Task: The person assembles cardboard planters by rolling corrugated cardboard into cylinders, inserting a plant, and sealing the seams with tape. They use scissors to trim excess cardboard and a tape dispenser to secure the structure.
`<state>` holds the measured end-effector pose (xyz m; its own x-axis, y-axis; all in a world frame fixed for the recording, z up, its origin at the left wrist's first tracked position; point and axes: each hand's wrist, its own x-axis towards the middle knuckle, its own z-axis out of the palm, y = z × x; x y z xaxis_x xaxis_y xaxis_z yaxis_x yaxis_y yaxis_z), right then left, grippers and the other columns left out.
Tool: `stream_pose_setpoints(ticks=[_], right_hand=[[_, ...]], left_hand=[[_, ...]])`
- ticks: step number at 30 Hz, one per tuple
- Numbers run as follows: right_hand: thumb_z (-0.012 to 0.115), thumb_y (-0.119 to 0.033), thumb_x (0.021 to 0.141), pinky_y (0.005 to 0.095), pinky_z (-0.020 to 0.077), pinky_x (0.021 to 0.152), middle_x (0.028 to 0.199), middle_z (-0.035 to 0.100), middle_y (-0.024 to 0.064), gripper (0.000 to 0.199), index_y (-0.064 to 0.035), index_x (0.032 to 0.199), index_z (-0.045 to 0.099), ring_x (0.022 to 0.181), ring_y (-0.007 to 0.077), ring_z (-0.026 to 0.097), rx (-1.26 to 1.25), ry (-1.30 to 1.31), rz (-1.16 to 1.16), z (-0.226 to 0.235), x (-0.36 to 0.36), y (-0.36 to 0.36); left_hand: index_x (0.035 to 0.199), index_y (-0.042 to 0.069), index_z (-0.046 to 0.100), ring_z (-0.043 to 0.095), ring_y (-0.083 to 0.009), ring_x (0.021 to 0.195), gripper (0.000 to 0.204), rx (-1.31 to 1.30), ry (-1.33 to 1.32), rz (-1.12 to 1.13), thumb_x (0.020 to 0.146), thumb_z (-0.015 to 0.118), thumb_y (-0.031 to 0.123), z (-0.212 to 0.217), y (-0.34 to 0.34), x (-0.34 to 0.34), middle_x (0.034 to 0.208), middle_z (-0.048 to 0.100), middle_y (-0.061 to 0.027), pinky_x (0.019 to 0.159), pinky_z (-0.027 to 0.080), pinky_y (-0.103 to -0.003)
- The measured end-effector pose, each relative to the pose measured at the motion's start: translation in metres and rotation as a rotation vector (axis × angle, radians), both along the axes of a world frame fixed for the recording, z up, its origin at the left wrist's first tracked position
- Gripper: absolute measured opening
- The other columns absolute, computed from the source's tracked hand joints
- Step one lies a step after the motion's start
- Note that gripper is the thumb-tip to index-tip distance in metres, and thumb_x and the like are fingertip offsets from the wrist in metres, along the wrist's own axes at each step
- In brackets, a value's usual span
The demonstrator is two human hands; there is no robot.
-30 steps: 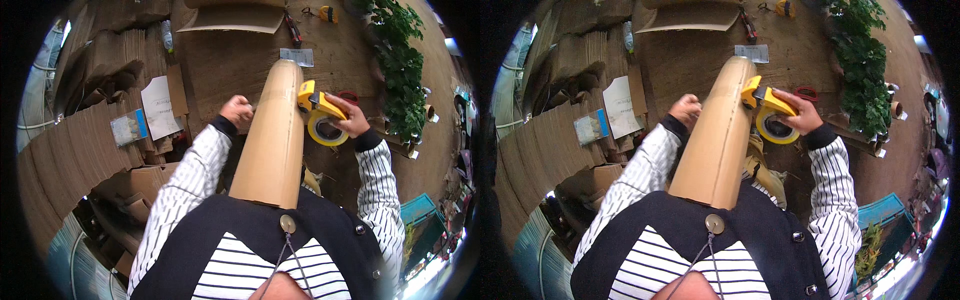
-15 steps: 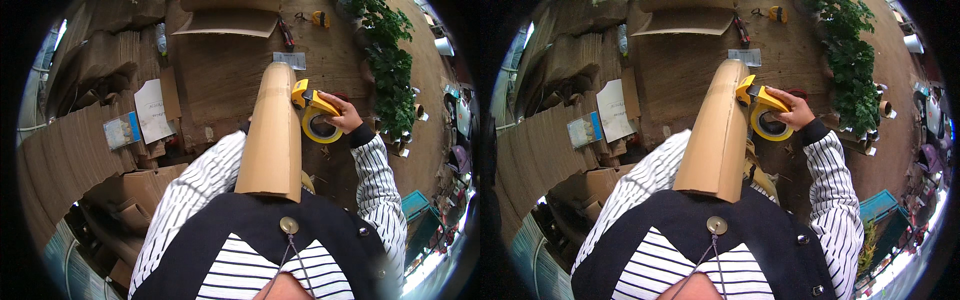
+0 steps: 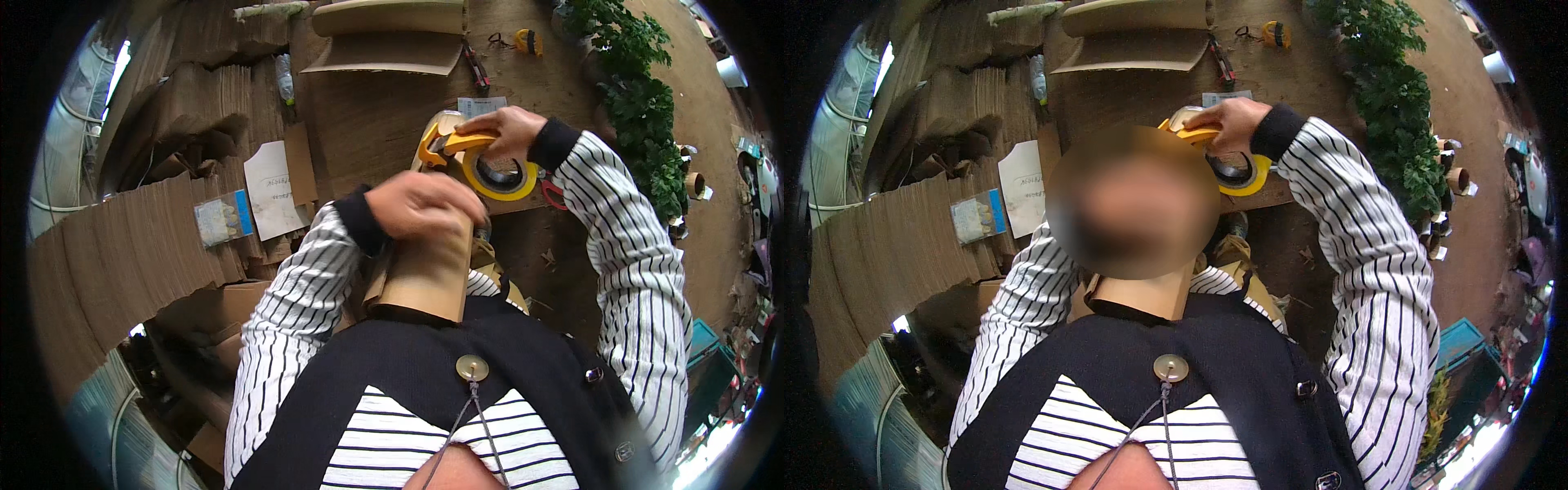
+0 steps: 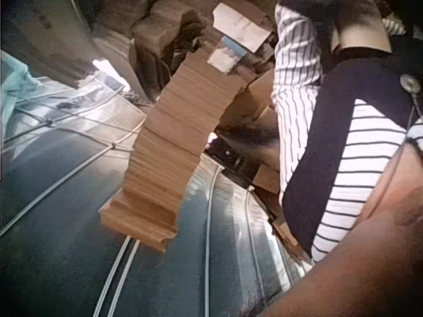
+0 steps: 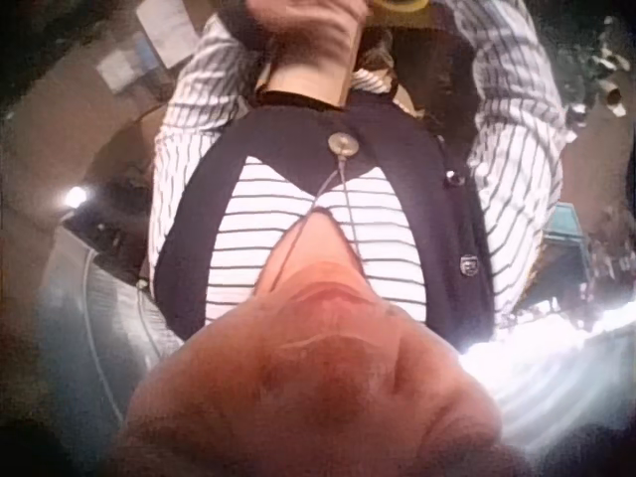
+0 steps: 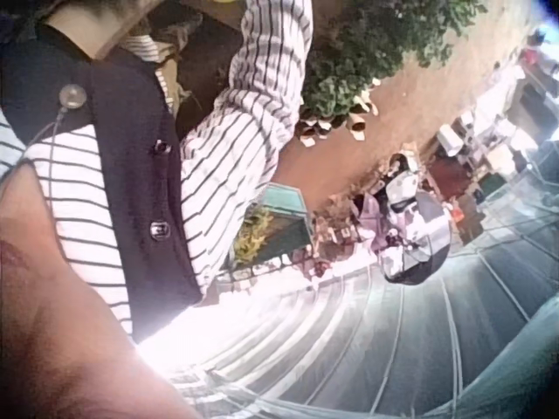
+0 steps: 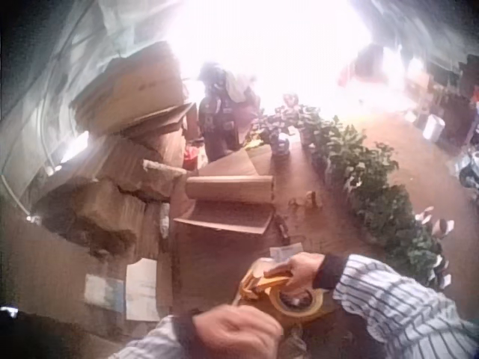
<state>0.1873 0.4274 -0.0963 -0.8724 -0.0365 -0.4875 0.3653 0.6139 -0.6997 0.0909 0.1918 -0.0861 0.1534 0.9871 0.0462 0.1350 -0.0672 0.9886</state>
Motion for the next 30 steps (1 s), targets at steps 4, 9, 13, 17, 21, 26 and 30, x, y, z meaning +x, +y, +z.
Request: stream_pose_setpoints(ticks=[4, 9, 13, 17, 21, 26, 30], right_hand=[[0.070, -0.012, 0.073, 0.0305, 0.0509, 0.091, 0.119, 0.067, 0.0094, 0.060, -0.0163, 0.132, 0.058, 0.100, 0.0202, 0.067, 0.013, 0.004, 0.125, 0.012, -0.014, -0.005], [0.077, -0.005, 0.071, 0.0327, 0.0494, 0.096, 0.130, 0.061, 0.0069, 0.066, -0.0150, 0.133, 0.057, 0.110, 0.0199, 0.063, -0.035, 0.172, 0.065, -0.025, 0.054, 0.019], [0.079, -0.001, 0.069, 0.0344, 0.0499, 0.092, 0.111, 0.065, 0.0113, 0.075, -0.0182, 0.137, 0.054, 0.101, 0.0236, 0.064, -0.152, 0.267, -0.239, -0.071, 0.136, -0.007], [0.077, 0.004, 0.069, 0.0337, 0.0490, 0.092, 0.110, 0.062, 0.0095, 0.075, -0.0175, 0.137, 0.053, 0.100, 0.0226, 0.062, -0.233, 0.274, -0.384, -0.086, 0.145, -0.041], [0.075, 0.003, 0.070, 0.0338, 0.0487, 0.096, 0.116, 0.062, 0.0104, 0.073, -0.0188, 0.136, 0.054, 0.107, 0.0227, 0.061, -0.239, 0.286, -0.266, -0.097, 0.094, -0.033], [0.074, -0.010, 0.075, 0.0335, 0.0509, 0.096, 0.128, 0.062, 0.0065, 0.064, -0.0215, 0.135, 0.056, 0.105, 0.0216, 0.066, -0.149, 0.141, 0.085, -0.042, -0.021, -0.009], [0.076, -0.015, 0.075, 0.0335, 0.0522, 0.094, 0.123, 0.064, 0.0097, 0.061, -0.0180, 0.133, 0.057, 0.102, 0.0233, 0.067, 0.066, -0.024, 0.279, -0.004, -0.076, -0.023]], left_hand=[[0.098, 0.012, 0.073, 0.060, -0.0269, 0.104, 0.033, -0.121, 0.595, -0.483, 0.090, 0.057, 0.039, 0.022, 0.023, 0.038, 0.100, 0.069, -0.0100, 0.101, 0.038, -0.041], [0.080, 0.014, 0.075, 0.060, -0.0214, 0.097, 0.031, -0.100, 0.660, -0.509, 0.089, 0.053, 0.035, 0.027, 0.023, 0.034, 0.084, 0.069, -0.0037, 0.103, 0.033, -0.039], [0.078, 0.014, 0.075, 0.060, -0.0203, 0.097, 0.030, -0.025, 0.607, -0.407, 0.089, 0.053, 0.032, 0.017, 0.011, 0.026, 0.082, 0.069, -0.0021, 0.104, 0.033, -0.039], [0.076, 0.012, 0.073, 0.060, -0.0202, 0.099, 0.028, 0.006, 0.505, -0.316, 0.089, 0.055, 0.029, 0.016, -0.001, 0.008, 0.085, 0.070, -0.0015, 0.106, 0.030, -0.041], [0.080, 0.014, 0.074, 0.061, -0.0201, 0.102, 0.020, -0.016, 0.252, 0.071, 0.089, 0.059, 0.023, 0.004, -0.046, -0.018, 0.092, 0.072, 0.0002, 0.110, 0.026, -0.047], [0.125, 0.007, 0.056, 0.029, -0.0321, 0.137, 0.057, -0.113, -0.044, 0.379, 0.083, 0.064, 0.045, -0.021, -0.151, -0.032, 0.139, 0.040, -0.0144, 0.114, 0.020, -0.049], [0.147, 0.008, 0.034, 0.013, -0.0332, 0.147, 0.100, -0.382, -0.213, 0.391, 0.069, 0.078, 0.053, 0.021, -0.212, -0.012, 0.159, 0.010, -0.0157, 0.116, 0.016, -0.050]])
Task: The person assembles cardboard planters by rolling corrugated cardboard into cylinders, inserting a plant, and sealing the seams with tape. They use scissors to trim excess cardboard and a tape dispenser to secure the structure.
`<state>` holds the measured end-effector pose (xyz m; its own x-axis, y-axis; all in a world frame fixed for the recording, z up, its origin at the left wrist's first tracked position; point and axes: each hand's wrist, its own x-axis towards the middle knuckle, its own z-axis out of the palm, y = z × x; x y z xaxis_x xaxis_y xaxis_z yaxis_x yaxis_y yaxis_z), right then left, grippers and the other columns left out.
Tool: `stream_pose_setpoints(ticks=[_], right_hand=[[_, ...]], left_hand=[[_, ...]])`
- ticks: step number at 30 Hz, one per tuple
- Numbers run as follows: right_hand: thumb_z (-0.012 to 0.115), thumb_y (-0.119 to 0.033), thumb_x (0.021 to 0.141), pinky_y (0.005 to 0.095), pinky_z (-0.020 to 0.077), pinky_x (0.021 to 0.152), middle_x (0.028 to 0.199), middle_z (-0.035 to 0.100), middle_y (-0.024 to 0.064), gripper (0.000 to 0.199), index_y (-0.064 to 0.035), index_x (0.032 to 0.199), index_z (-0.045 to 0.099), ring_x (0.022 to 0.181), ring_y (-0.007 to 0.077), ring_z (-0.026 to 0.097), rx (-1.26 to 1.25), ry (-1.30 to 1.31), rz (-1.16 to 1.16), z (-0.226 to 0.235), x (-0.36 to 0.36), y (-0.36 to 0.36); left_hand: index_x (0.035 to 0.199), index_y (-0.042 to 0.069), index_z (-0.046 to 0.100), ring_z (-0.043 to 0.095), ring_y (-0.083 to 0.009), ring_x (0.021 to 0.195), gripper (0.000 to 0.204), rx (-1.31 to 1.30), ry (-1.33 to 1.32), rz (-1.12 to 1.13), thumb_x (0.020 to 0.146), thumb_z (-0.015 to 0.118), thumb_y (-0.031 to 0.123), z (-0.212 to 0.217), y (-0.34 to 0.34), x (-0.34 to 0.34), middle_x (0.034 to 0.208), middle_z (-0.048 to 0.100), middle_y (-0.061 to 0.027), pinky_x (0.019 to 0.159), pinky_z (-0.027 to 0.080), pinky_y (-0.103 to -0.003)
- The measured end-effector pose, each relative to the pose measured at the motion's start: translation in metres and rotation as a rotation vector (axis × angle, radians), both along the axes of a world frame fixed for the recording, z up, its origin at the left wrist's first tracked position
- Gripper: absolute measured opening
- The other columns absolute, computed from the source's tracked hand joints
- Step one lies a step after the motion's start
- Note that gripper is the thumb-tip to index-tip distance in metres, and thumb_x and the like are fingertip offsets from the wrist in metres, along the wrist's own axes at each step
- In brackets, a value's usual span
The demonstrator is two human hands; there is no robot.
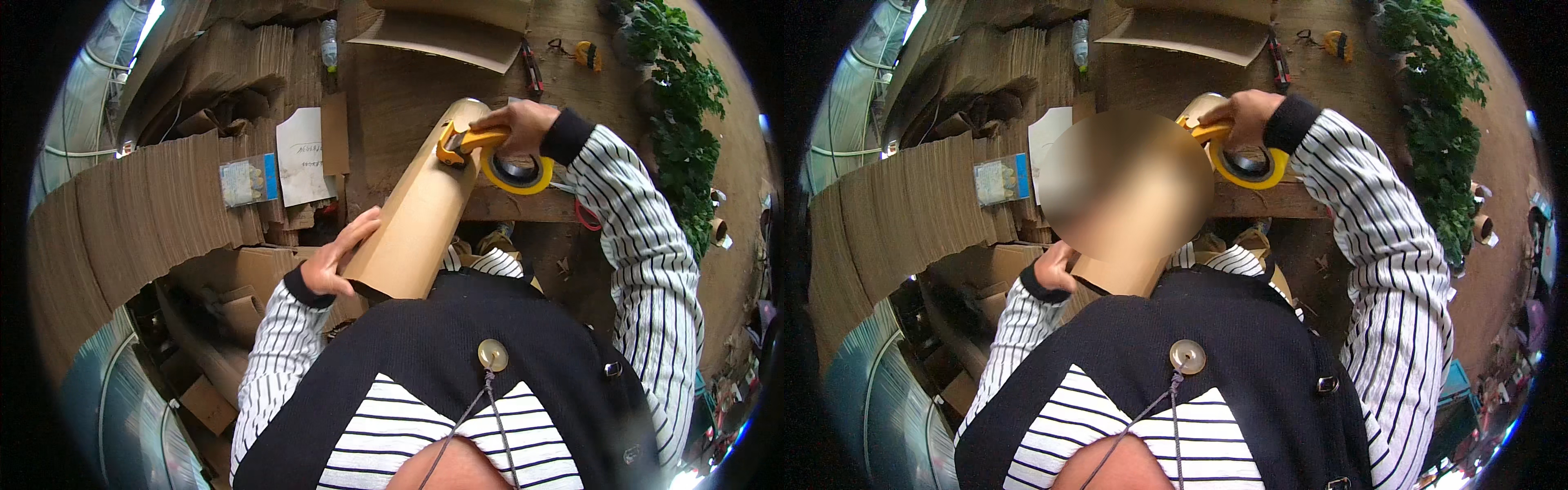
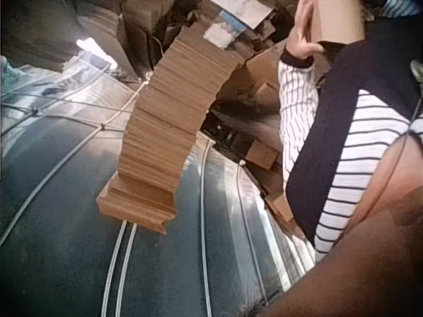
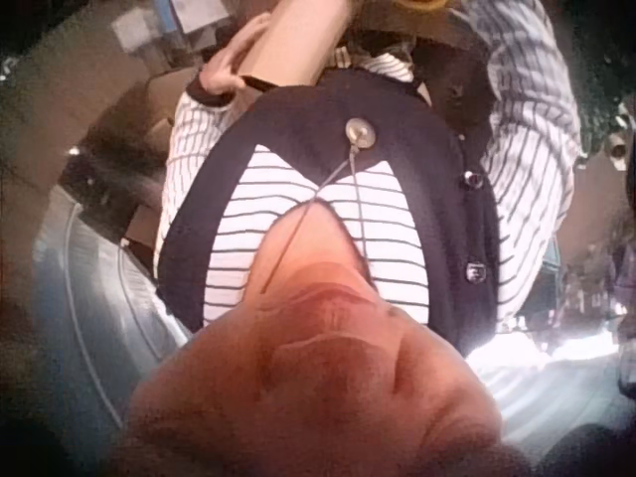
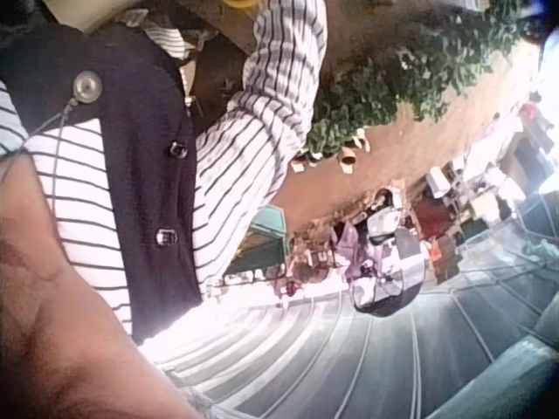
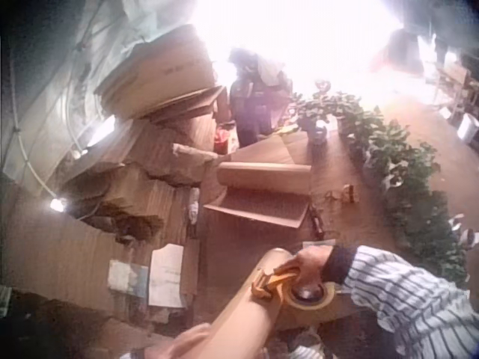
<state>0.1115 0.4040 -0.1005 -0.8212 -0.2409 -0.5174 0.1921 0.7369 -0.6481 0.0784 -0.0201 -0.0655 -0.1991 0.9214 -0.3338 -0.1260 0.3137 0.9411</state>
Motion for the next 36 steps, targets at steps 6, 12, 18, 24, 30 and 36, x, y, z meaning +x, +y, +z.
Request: stream_pose_setpoints(ticks=[6, 12, 18, 24, 30, 36], right_hand=[[0.072, -0.015, 0.077, 0.0330, 0.0524, 0.094, 0.125, 0.064, 0.0099, 0.060, -0.0155, 0.135, 0.055, 0.103, 0.0228, 0.067, -0.027, -0.030, -0.024, -0.011, 0.005, -0.006], [0.077, -0.020, 0.075, 0.0390, 0.0574, 0.081, 0.111, 0.067, 0.0133, 0.066, -0.0255, 0.136, 0.053, 0.093, 0.0245, 0.069, -0.034, 0.118, -0.059, -0.054, 0.111, 0.012], [0.076, -0.022, 0.075, 0.0369, 0.0553, 0.083, 0.109, 0.067, 0.0115, 0.062, -0.0289, 0.134, 0.056, 0.094, 0.0252, 0.067, -0.034, 0.179, -0.214, -0.073, 0.085, -0.023], [0.076, -0.007, 0.074, 0.0321, 0.0508, 0.097, 0.127, 0.062, 0.0070, 0.061, -0.0173, 0.131, 0.059, 0.107, 0.0202, 0.065, -0.116, 0.033, -0.010, -0.032, -0.029, -0.017], [0.073, -0.009, 0.074, 0.0313, 0.0517, 0.094, 0.124, 0.065, 0.0044, 0.059, -0.0195, 0.131, 0.060, 0.103, 0.0218, 0.066, 0.036, 0.031, 0.170, -0.020, -0.040, -0.014], [0.074, -0.020, 0.074, 0.0349, 0.0556, 0.087, 0.120, 0.067, 0.0047, 0.063, -0.0272, 0.134, 0.056, 0.097, 0.0226, 0.069, -0.118, 0.154, 0.021, -0.059, 0.004, -0.014]], left_hand=[[0.144, 0.002, 0.037, 0.057, -0.0308, 0.120, 0.060, -0.363, 0.772, 0.052, 0.091, 0.062, 0.014, 0.026, 0.022, 0.038, 0.134, 0.054, -0.0223, 0.099, 0.047, -0.034], [0.148, 0.005, 0.031, 0.053, -0.0248, 0.125, 0.061, -0.423, 0.418, 0.355, 0.095, 0.058, 0.017, 0.002, 0.002, 0.068, 0.142, 0.048, -0.0175, 0.103, 0.043, -0.033], [0.145, 0.000, 0.034, 0.054, -0.0265, 0.121, 0.060, 0.061, -0.377, 0.825, 0.095, 0.059, 0.019, -0.052, -0.019, 0.099, 0.136, 0.050, -0.0197, 0.099, 0.046, -0.036], [0.145, 0.002, 0.036, 0.059, -0.0274, 0.112, 0.058, 0.062, -0.268, 1.042, 0.095, 0.059, 0.019, -0.078, -0.014, 0.149, 0.129, 0.055, -0.0206, 0.092, 0.050, -0.037], [0.144, 0.004, 0.038, 0.064, -0.0282, 0.104, 0.056, -0.107, 0.845, 0.706, 0.094, 0.059, 0.019, 0.000, 0.023, 0.111, 0.122, 0.059, -0.0214, 0.084, 0.054, -0.038], [0.135, 0.005, 0.052, 0.070, -0.0280, 0.095, 0.041, -0.332, 1.102, 0.420, 0.095, 0.055, 0.014, 0.007, 0.017, 0.086, 0.107, 0.068, -0.0205, 0.077, 0.058, -0.035]])
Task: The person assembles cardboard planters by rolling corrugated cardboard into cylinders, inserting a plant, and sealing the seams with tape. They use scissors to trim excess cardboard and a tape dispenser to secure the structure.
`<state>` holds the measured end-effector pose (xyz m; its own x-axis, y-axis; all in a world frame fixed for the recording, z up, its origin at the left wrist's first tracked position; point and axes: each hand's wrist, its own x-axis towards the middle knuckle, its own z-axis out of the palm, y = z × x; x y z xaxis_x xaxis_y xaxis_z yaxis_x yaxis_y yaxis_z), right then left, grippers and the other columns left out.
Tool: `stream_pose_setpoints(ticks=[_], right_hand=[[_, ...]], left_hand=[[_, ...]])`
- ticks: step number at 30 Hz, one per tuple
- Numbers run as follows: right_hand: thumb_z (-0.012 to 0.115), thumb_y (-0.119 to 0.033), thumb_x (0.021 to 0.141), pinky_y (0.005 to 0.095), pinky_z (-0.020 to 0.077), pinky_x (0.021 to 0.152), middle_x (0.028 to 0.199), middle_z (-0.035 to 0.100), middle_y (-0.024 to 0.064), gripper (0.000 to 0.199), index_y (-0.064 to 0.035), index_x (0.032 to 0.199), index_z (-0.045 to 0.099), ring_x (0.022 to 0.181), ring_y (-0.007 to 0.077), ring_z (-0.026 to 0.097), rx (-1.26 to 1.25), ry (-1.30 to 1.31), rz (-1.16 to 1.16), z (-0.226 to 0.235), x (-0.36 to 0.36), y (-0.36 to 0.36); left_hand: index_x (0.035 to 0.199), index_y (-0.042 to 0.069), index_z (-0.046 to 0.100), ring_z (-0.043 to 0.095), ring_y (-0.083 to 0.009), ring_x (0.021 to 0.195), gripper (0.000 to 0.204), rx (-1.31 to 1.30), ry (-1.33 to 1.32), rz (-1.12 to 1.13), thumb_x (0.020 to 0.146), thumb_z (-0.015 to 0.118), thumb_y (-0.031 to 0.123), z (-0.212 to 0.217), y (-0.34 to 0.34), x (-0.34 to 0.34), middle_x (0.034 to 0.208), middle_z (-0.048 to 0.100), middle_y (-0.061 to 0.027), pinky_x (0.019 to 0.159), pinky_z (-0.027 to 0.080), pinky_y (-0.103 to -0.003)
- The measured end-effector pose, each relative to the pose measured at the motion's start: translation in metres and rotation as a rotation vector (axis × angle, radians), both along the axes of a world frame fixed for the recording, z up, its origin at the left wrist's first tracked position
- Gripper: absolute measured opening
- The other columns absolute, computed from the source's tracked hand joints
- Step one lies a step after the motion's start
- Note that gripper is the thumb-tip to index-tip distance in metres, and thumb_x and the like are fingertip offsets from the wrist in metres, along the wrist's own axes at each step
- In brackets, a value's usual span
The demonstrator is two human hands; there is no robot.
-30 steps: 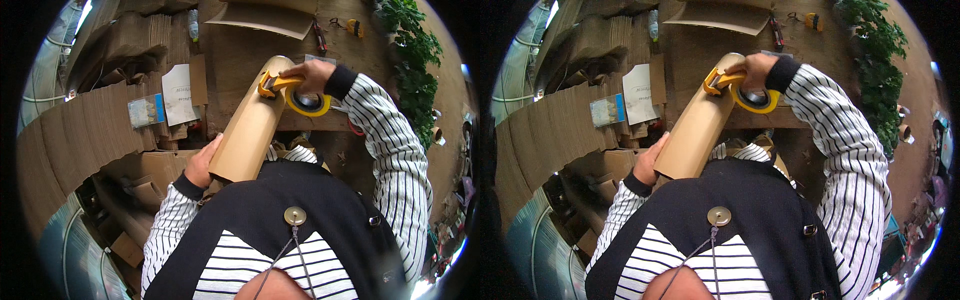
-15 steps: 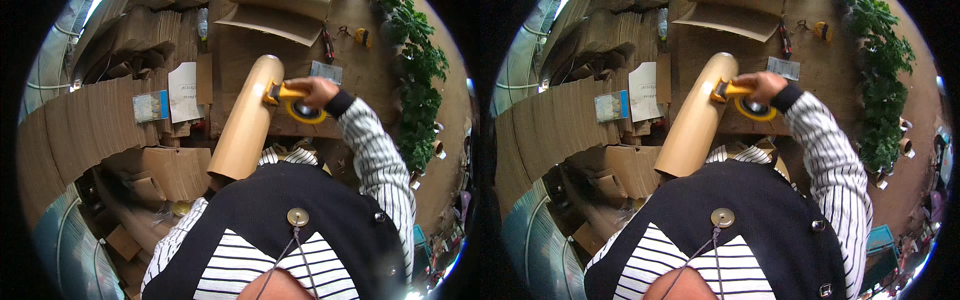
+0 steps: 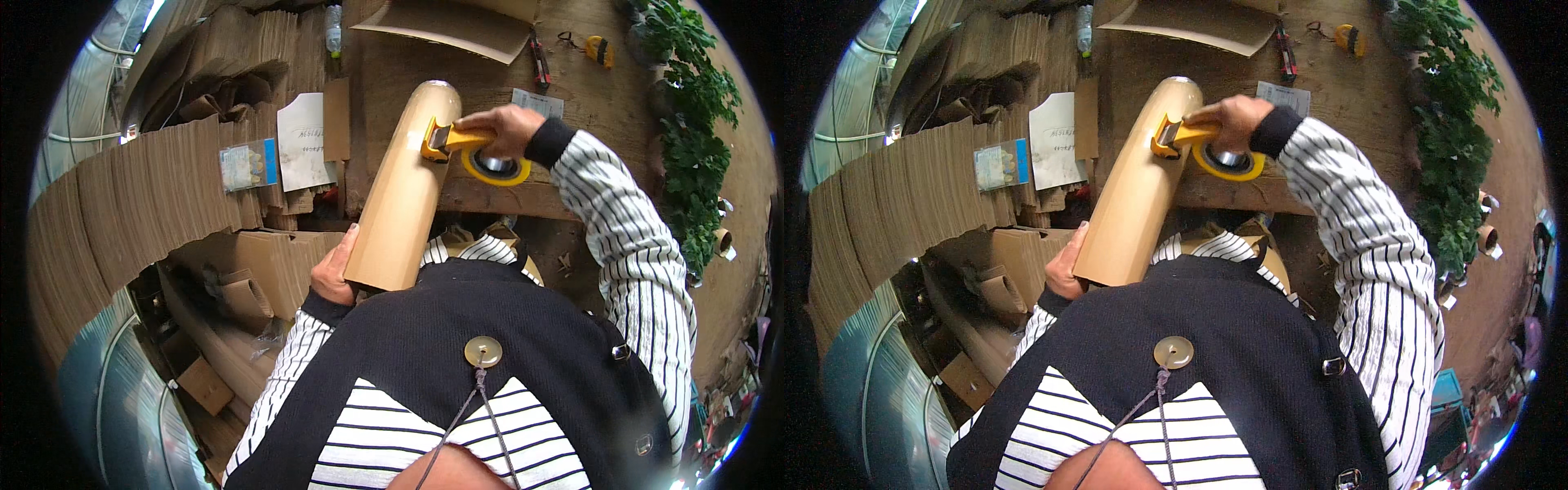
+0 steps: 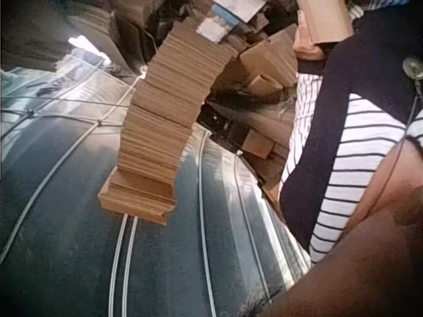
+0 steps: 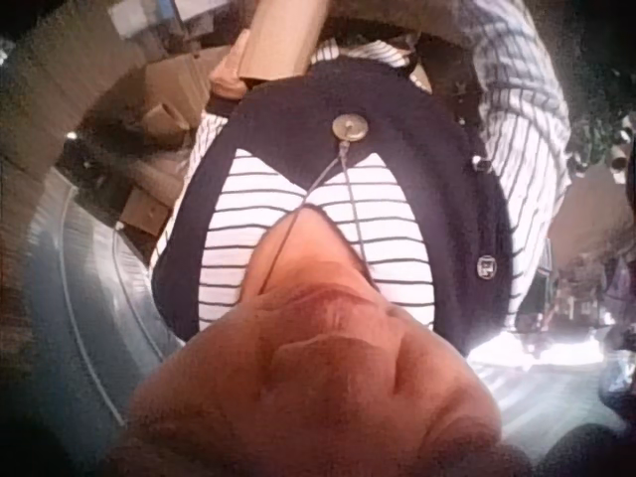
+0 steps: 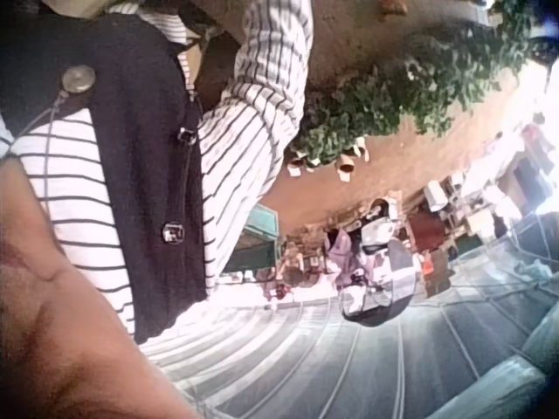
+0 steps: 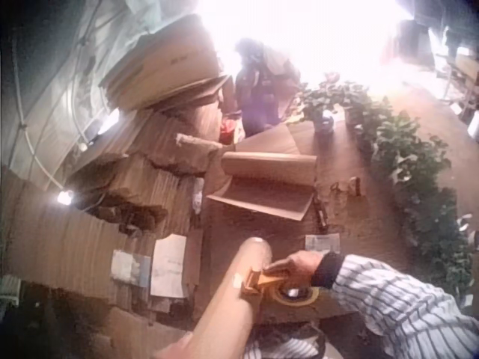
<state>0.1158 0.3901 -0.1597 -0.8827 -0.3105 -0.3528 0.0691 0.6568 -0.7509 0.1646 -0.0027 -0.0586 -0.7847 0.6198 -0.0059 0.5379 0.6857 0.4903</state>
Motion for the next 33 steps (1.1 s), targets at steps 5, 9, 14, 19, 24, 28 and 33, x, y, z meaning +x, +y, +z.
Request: stream_pose_setpoints(ticks=[5, 9, 14, 19, 24, 28, 33], right_hand=[[0.075, -0.026, 0.075, 0.0415, 0.0558, 0.071, 0.090, 0.066, 0.0127, 0.061, -0.0314, 0.133, 0.056, 0.080, 0.0295, 0.067, 0.042, 0.178, -0.104, -0.050, 0.071, -0.013], [0.075, -0.031, 0.077, 0.0419, 0.0545, 0.068, 0.089, 0.060, 0.0113, 0.059, -0.0372, 0.132, 0.055, 0.077, 0.0299, 0.065, 0.052, 0.146, -0.188, -0.063, 0.099, -0.037], [0.076, -0.028, 0.076, 0.0400, 0.0547, 0.065, 0.088, 0.059, 0.0106, 0.062, -0.0387, 0.132, 0.054, 0.075, 0.0288, 0.065, 0.139, 0.148, -0.224, -0.073, 0.108, -0.052], [0.075, -0.023, 0.078, 0.0405, 0.0540, 0.063, 0.084, 0.058, 0.0123, 0.057, -0.0377, 0.130, 0.056, 0.072, 0.0298, 0.066, 0.230, 0.151, -0.181, -0.073, 0.116, -0.068], [0.071, -0.028, 0.079, 0.0421, 0.0536, 0.061, 0.088, 0.061, 0.0143, 0.053, -0.0357, 0.129, 0.058, 0.071, 0.0301, 0.066, 0.357, 0.109, -0.052, -0.061, 0.070, -0.087], [0.067, -0.022, 0.076, 0.0382, 0.0569, 0.071, 0.099, 0.071, 0.0114, 0.051, -0.0250, 0.127, 0.062, 0.086, 0.0246, 0.070, 0.494, -0.048, 0.213, -0.024, -0.008, -0.106], [0.073, -0.022, 0.070, 0.0335, 0.0532, 0.087, 0.115, 0.068, 0.0082, 0.058, -0.0198, 0.127, 0.062, 0.103, 0.0221, 0.066, 0.437, -0.281, 0.133, -0.096, 0.016, -0.113]], left_hand=[[0.137, 0.003, 0.050, 0.064, -0.0229, 0.107, 0.044, 0.282, -0.261, 0.233, 0.094, 0.058, 0.011, -0.033, -0.024, 0.022, 0.123, 0.063, -0.0163, 0.089, 0.053, -0.033], [0.137, 0.003, 0.049, 0.057, -0.0208, 0.119, 0.045, 0.435, -0.513, 0.413, 0.093, 0.060, 0.009, -0.053, -0.052, 0.031, 0.132, 0.058, -0.0145, 0.099, 0.047, -0.034], [0.138, 0.005, 0.050, 0.057, -0.0198, 0.119, 0.039, 0.410, -0.541, 0.458, 0.098, 0.049, 0.009, -0.058, -0.060, 0.019, 0.135, 0.055, -0.0120, 0.101, 0.046, -0.034], [0.138, 0.005, 0.050, 0.056, -0.0190, 0.119, 0.038, 0.682, -0.816, 0.580, 0.101, 0.041, 0.012, -0.082, -0.089, 0.010, 0.136, 0.055, -0.0098, 0.102, 0.045, -0.033], [0.137, 0.005, 0.051, 0.057, -0.0191, 0.118, 0.038, 0.927, -0.930, 0.570, 0.100, 0.043, 0.011, -0.105, -0.116, 0.002, 0.135, 0.055, -0.0105, 0.101, 0.046, -0.033], [0.139, 0.003, 0.048, 0.057, -0.0198, 0.117, 0.039, 0.852, -0.923, 0.548, 0.101, 0.043, 0.011, -0.109, -0.119, -0.019, 0.137, 0.053, -0.0121, 0.102, 0.045, -0.034], [0.140, -0.003, 0.042, 0.057, -0.0238, 0.118, 0.044, 1.080, -1.043, 0.480, 0.102, 0.041, 0.018, -0.150, -0.160, -0.048, 0.139, 0.051, -0.0147, 0.101, 0.045, -0.038]])
